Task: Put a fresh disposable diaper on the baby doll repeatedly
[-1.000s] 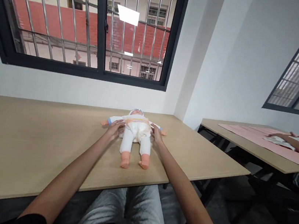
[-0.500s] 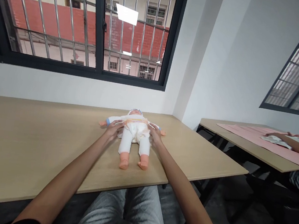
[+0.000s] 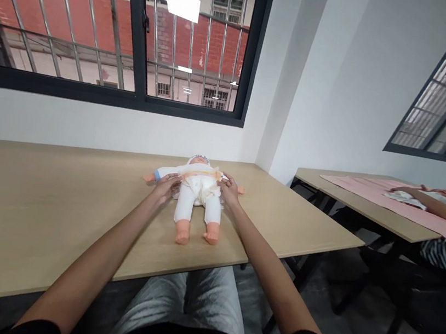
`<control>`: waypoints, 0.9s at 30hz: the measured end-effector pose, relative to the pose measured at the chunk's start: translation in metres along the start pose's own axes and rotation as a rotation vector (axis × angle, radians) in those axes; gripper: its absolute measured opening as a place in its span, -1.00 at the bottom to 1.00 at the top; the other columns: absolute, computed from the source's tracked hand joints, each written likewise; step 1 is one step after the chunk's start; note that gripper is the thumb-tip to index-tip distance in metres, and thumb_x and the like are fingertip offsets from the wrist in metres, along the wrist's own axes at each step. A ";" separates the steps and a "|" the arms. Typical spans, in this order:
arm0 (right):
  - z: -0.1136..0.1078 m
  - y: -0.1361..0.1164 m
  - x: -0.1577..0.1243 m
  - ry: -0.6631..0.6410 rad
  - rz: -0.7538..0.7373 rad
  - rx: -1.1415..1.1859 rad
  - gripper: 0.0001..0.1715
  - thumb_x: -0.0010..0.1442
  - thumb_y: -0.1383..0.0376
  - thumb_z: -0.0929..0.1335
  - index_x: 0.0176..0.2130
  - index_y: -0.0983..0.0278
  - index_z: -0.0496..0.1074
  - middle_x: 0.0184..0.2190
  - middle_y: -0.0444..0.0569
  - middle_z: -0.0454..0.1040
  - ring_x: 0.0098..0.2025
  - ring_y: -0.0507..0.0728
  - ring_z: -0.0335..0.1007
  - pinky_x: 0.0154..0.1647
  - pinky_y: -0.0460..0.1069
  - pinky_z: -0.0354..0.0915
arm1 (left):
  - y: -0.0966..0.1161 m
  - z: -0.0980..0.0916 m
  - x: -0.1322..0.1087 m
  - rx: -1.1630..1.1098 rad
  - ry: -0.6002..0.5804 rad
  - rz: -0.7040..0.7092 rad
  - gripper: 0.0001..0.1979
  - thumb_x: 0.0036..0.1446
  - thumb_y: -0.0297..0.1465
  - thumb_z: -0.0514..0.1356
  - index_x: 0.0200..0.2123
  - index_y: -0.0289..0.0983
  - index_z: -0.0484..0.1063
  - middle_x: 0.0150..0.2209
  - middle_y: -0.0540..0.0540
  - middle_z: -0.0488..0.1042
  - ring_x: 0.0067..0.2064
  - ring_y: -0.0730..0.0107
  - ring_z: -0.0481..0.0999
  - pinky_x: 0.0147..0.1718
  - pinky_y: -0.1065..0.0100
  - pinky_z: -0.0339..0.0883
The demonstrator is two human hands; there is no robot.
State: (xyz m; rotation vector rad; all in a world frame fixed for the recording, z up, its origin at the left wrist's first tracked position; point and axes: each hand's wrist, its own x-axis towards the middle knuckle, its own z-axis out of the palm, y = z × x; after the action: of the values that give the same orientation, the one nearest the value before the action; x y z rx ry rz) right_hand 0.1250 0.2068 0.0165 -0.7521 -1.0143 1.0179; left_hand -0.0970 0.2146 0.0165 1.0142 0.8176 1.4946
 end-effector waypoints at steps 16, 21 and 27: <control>-0.001 0.003 0.005 0.042 0.067 -0.001 -0.55 -0.18 0.41 0.40 -0.19 0.29 0.40 -0.41 -0.12 0.52 -0.41 0.02 0.41 -0.36 -0.10 0.31 | 0.000 -0.002 -0.001 0.013 0.006 -0.019 -0.60 -0.29 -0.45 0.40 -0.31 -0.27 0.36 -0.43 -0.03 0.48 -0.39 0.39 0.48 -0.44 0.41 0.32; -0.002 0.004 0.003 0.014 0.049 0.006 -0.50 -0.21 0.37 0.41 -0.17 0.26 0.38 -0.45 -0.17 0.49 -0.45 0.00 0.38 -0.40 -0.11 0.28 | -0.001 -0.003 0.000 0.006 0.008 -0.027 -0.58 -0.30 -0.45 0.41 -0.30 -0.26 0.36 -0.44 -0.02 0.48 -0.39 0.38 0.49 -0.44 0.40 0.33; -0.003 0.007 0.004 -0.003 -0.009 -0.006 -0.57 -0.25 0.30 0.43 -0.27 0.27 0.40 -0.42 -0.14 0.49 -0.39 0.02 0.37 -0.35 -0.09 0.26 | -0.004 -0.003 0.002 -0.002 0.022 -0.019 -0.60 -0.27 -0.41 0.40 -0.30 -0.24 0.37 -0.43 -0.05 0.50 -0.37 0.33 0.50 -0.43 0.36 0.34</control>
State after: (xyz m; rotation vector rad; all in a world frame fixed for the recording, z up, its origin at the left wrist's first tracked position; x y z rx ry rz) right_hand 0.1262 0.2133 0.0106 -0.7511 -1.0231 1.0089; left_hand -0.0982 0.2168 0.0124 0.9876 0.8391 1.4921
